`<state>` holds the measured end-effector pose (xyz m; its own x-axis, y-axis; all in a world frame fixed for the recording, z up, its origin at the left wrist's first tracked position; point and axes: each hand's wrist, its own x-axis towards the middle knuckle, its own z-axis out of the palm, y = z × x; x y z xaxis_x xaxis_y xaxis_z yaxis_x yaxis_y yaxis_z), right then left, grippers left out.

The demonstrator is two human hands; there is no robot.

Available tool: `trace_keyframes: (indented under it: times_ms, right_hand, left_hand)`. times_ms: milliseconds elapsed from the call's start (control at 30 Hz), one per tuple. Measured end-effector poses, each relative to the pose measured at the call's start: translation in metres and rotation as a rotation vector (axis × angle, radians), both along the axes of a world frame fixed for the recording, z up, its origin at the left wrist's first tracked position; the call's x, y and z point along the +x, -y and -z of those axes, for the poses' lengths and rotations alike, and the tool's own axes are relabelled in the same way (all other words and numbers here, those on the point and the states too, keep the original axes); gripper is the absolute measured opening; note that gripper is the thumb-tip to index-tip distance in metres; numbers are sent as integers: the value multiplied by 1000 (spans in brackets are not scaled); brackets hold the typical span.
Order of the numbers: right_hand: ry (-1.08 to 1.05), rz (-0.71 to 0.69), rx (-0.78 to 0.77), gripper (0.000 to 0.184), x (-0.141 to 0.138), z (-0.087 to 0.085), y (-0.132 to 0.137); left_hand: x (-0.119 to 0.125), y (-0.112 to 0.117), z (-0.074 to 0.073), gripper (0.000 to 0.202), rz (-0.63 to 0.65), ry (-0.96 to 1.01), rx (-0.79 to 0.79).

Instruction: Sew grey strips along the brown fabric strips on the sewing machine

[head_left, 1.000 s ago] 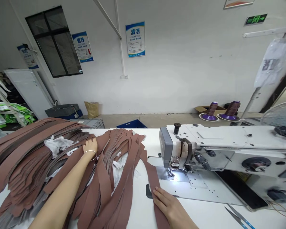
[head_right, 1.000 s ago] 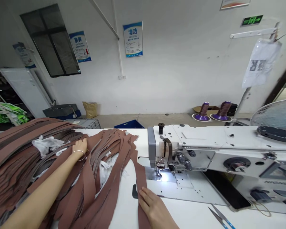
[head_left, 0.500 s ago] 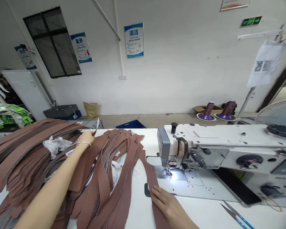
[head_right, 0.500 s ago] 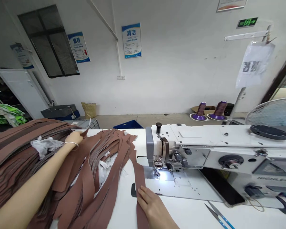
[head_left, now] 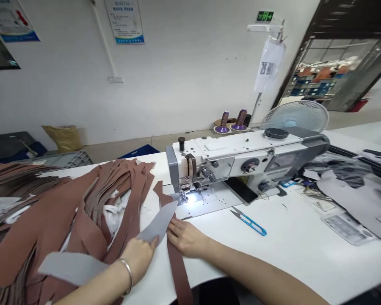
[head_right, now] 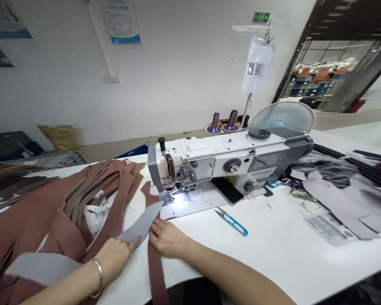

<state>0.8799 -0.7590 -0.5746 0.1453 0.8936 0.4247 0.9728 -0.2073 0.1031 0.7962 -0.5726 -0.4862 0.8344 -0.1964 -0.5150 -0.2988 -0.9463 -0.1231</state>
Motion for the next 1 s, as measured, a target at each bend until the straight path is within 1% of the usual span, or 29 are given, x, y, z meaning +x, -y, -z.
trace_keyframes:
  times_ms: [67, 133, 167, 233, 300, 367, 467, 533, 633, 733, 900, 1000]
  right_hand:
    - [35, -1, -13, 31, -5, -3, 5]
    - [65, 0, -16, 31, -11, -2, 11]
    - [74, 5, -16, 32, -14, -1, 14]
    - [86, 20, -7, 32, -19, 2, 18]
    - [103, 33, 14, 32, -22, 5, 22]
    - [122, 39, 32, 31, -24, 8, 24]
    - [134, 38, 48, 30, -26, 11, 26]
    - [133, 36, 59, 30, -27, 11, 26]
    - [146, 37, 81, 28, -28, 9, 29]
    - [144, 43, 91, 25, -26, 4, 32]
    - [127, 110, 79, 22, -7, 1, 32]
    - [170, 110, 85, 21, 6, 3, 31]
  left_hand:
    - [4, 15, 4, 60, 39, -33, 39]
    - [15, 27, 5, 50, 53, 52, 38]
    - [21, 33, 6, 49, 43, 101, 23]
    - [36, 41, 10, 52, 0, 151, 2]
    - [49, 48, 15, 62, -52, 142, -15]
    - [61, 52, 18, 65, -98, 132, -23]
    - [77, 56, 17, 65, -161, 113, -52]
    - [85, 56, 14, 68, -177, 60, -100]
    - [90, 58, 12, 73, -189, -42, -195]
    - [88, 61, 15, 73, -236, -83, -260]
    - [88, 65, 21, 75, -302, -80, -348]
    - [94, 66, 23, 78, -346, -86, -369]
